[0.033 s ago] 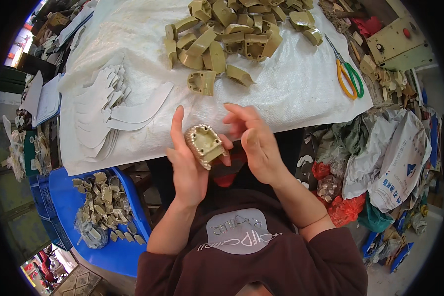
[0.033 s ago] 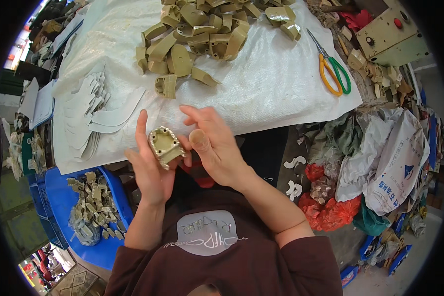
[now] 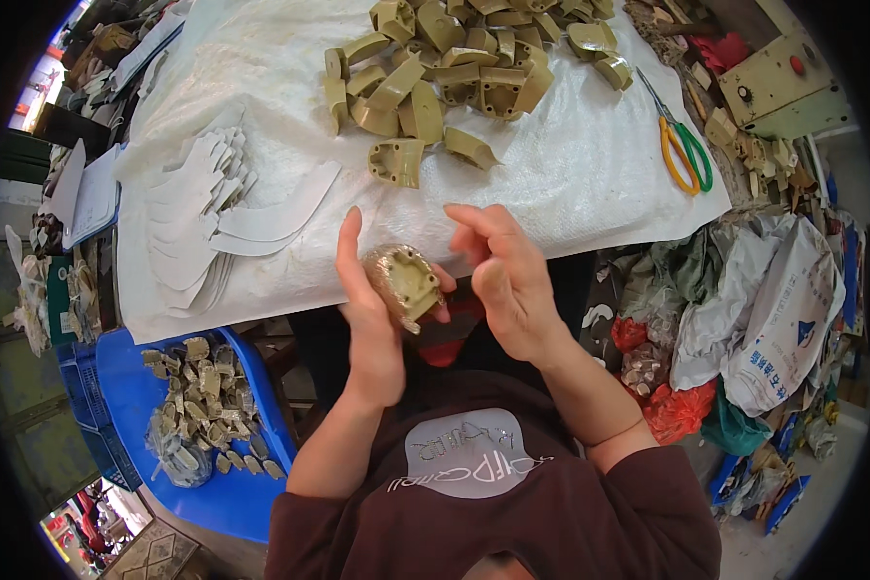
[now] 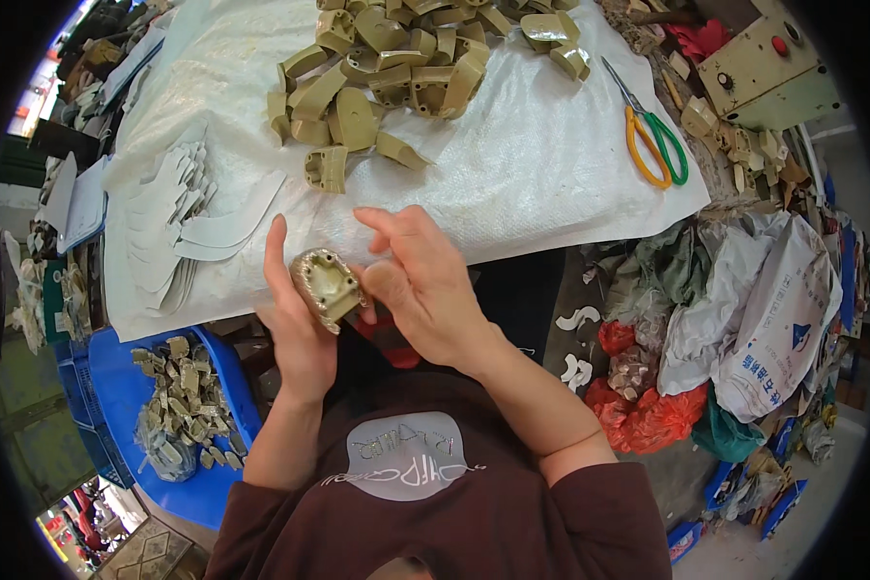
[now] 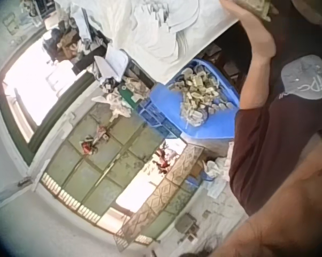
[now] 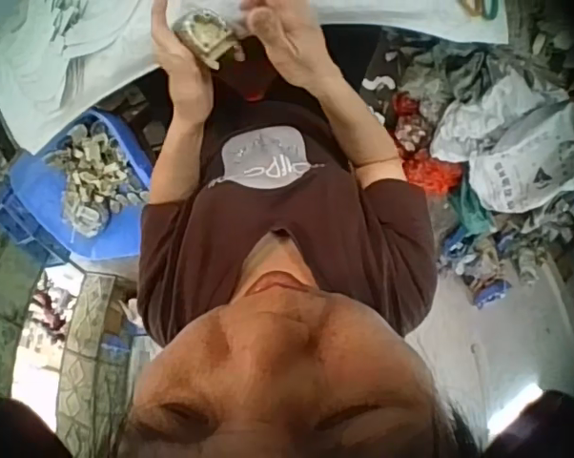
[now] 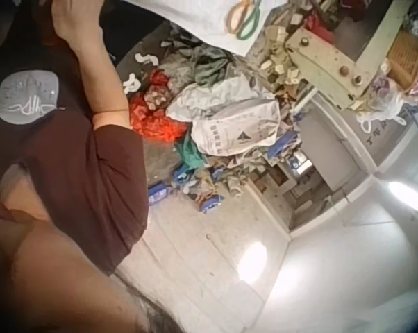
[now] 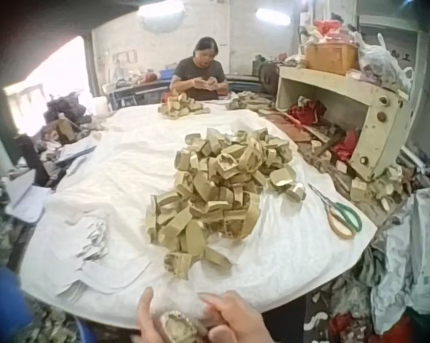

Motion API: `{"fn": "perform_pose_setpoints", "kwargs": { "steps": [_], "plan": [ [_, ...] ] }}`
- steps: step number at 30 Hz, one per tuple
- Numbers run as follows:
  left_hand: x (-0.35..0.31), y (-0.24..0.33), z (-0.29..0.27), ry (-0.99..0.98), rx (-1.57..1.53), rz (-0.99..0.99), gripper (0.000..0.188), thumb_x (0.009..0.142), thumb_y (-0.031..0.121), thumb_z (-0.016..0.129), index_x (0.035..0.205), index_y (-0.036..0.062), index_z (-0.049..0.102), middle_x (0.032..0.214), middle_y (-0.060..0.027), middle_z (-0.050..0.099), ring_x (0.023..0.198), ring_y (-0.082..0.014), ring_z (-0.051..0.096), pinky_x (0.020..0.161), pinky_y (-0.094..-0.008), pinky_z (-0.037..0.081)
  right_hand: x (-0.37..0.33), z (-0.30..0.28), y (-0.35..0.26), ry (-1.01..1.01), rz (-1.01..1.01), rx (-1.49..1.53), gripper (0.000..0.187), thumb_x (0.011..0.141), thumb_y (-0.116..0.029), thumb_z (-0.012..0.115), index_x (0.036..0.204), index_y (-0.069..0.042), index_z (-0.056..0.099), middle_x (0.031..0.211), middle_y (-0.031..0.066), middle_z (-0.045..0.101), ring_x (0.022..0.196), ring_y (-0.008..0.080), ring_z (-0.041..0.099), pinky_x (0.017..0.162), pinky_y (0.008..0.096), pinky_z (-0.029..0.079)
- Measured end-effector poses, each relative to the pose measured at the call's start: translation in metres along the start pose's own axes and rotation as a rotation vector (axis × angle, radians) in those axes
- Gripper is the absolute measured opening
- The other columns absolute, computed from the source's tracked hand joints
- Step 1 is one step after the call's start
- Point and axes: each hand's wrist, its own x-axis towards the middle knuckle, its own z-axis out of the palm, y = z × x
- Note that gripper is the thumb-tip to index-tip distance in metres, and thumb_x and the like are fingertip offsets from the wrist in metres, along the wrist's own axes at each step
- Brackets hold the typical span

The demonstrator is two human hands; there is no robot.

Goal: The person repeatedly picks up beige plastic components and white paper-like inserts from a table. They insert the white pieces into the plastic parts by hand, then place the assembled units into a blue bin. The process is repetitive and involves handling multiple identical items.

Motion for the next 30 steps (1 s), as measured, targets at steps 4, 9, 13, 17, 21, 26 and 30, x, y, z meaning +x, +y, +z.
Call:
{"fn": "perform_pose_setpoints", "kwargs": {
  "steps": [4, 9, 13, 17, 21, 26, 30],
  "plan": [
    [-0.002, -0.005, -0.005, -0.171, 0.522, 0.540, 0.086, 0.093, 0.041, 0.052, 0.145, 0.0054, -0.005, 0.103, -0.0204, 0.055, 0.086, -0.0257, 0.058, 0.075, -0.0327, 0.049, 0.010, -0.008, -0.019, -0.221, 0.049, -0.163, 0.036, 0.080, -0.027, 0.069, 0.100, 0.001, 0.059, 0.070, 0.0090, 0.057, 0.064, 0.0217, 0.058, 0.060, 0.0332, 0.046],
    [-0.010, -0.005, -0.010, -0.015, 0.370, 0.141, 0.054, 0.080, 0.011, 0.072, 0.124, -0.0014, 0.044, 0.103, -0.0131, 0.060, 0.091, -0.0201, 0.063, 0.078, -0.0303, 0.051, -0.001, -0.002, -0.001, -0.119, -0.078, 0.106, 0.028, 0.086, -0.021, 0.061, 0.105, 0.000, 0.058, 0.080, 0.0094, 0.059, 0.068, 0.0197, 0.057, 0.064, 0.0290, 0.046],
    [-0.013, 0.012, -0.017, 0.034, 0.410, 0.050, 0.055, 0.071, -0.006, 0.072, 0.121, -0.0016, 0.047, 0.106, -0.0082, 0.057, 0.095, -0.0155, 0.059, 0.080, -0.0260, 0.049, 0.002, -0.002, 0.002, -0.208, 0.375, 0.610, 0.022, 0.090, -0.019, 0.057, 0.101, -0.001, 0.058, 0.079, 0.0047, 0.058, 0.070, 0.0134, 0.054, 0.065, 0.0249, 0.044],
    [-0.009, 0.018, -0.020, -0.037, 0.791, 0.367, 0.052, 0.067, -0.005, 0.073, 0.115, 0.0017, 0.053, 0.095, -0.0066, 0.057, 0.083, -0.0133, 0.058, 0.071, -0.0251, 0.048, 0.010, -0.007, 0.000, -0.308, 0.533, 0.679, 0.017, 0.091, -0.018, 0.056, 0.093, -0.001, 0.059, 0.075, 0.0024, 0.057, 0.066, 0.0100, 0.051, 0.061, 0.0228, 0.042],
    [-0.008, 0.023, -0.015, -0.045, 0.904, 0.425, 0.054, 0.062, -0.006, 0.074, 0.112, 0.0027, 0.054, 0.091, -0.0111, 0.057, 0.073, -0.0214, 0.058, 0.062, -0.0295, 0.048, 0.008, -0.010, -0.007, -0.281, 0.324, 0.304, 0.017, 0.090, -0.018, 0.058, 0.088, 0.000, 0.059, 0.070, 0.0054, 0.059, 0.060, 0.0106, 0.052, 0.056, 0.0255, 0.044],
    [-0.008, 0.015, -0.007, 0.056, 0.893, 0.419, 0.052, 0.057, 0.000, 0.078, 0.103, 0.0011, 0.055, 0.079, -0.0112, 0.058, 0.062, -0.0255, 0.059, 0.054, -0.0324, 0.048, 0.004, -0.003, -0.005, -0.143, 0.154, 0.096, 0.017, 0.092, -0.017, 0.055, 0.092, -0.002, 0.063, 0.073, 0.0014, 0.062, 0.060, 0.0061, 0.053, 0.053, 0.0220, 0.044],
    [-0.003, 0.010, -0.007, 0.122, 0.948, 0.580, 0.049, 0.054, 0.009, 0.082, 0.094, 0.0007, 0.055, 0.070, -0.0089, 0.057, 0.055, -0.0236, 0.059, 0.049, -0.0308, 0.047, 0.002, -0.010, -0.002, -0.234, 0.359, 0.604, 0.023, 0.095, -0.018, 0.049, 0.105, -0.002, 0.062, 0.086, 0.0021, 0.063, 0.066, 0.0059, 0.054, 0.056, 0.0214, 0.045]
  ]
}}
